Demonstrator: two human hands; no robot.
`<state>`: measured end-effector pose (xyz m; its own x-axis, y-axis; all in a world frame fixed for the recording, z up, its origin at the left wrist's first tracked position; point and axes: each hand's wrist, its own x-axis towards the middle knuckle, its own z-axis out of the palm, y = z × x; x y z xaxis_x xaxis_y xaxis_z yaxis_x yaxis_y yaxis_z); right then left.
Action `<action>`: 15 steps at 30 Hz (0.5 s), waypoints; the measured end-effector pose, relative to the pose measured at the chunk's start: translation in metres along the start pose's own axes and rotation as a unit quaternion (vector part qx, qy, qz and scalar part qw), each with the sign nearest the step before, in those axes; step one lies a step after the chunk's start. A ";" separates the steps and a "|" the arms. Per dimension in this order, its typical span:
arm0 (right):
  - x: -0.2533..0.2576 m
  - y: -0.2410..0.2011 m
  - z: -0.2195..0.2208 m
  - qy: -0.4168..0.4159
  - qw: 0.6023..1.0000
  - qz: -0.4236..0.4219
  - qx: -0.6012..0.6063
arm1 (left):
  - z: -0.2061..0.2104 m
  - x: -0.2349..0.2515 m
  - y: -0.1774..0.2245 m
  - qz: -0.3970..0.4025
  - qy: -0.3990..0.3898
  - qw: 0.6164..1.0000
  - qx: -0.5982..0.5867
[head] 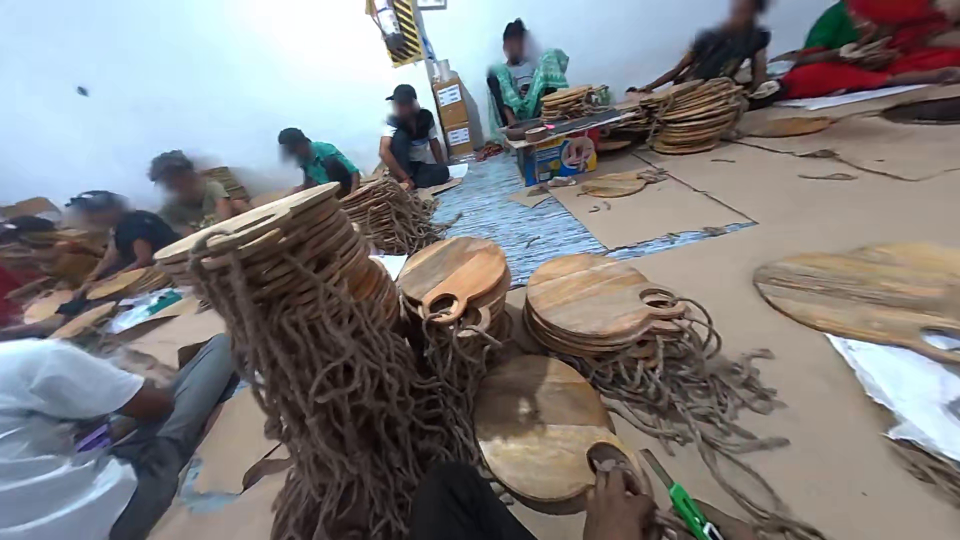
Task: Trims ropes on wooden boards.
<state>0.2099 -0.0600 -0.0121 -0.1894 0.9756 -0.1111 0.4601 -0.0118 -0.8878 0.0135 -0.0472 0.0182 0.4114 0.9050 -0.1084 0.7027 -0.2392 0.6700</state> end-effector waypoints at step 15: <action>0.000 -0.003 -0.007 0.132 0.973 0.150 0.118 | -0.041 0.000 -0.018 -0.189 -0.042 0.978 0.077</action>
<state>0.2150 -0.0578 -0.0065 0.1660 0.9423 -0.2907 0.2419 -0.3247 -0.9144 -0.0234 -0.0285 0.0362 0.1474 0.9085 -0.3910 0.8901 0.0505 0.4530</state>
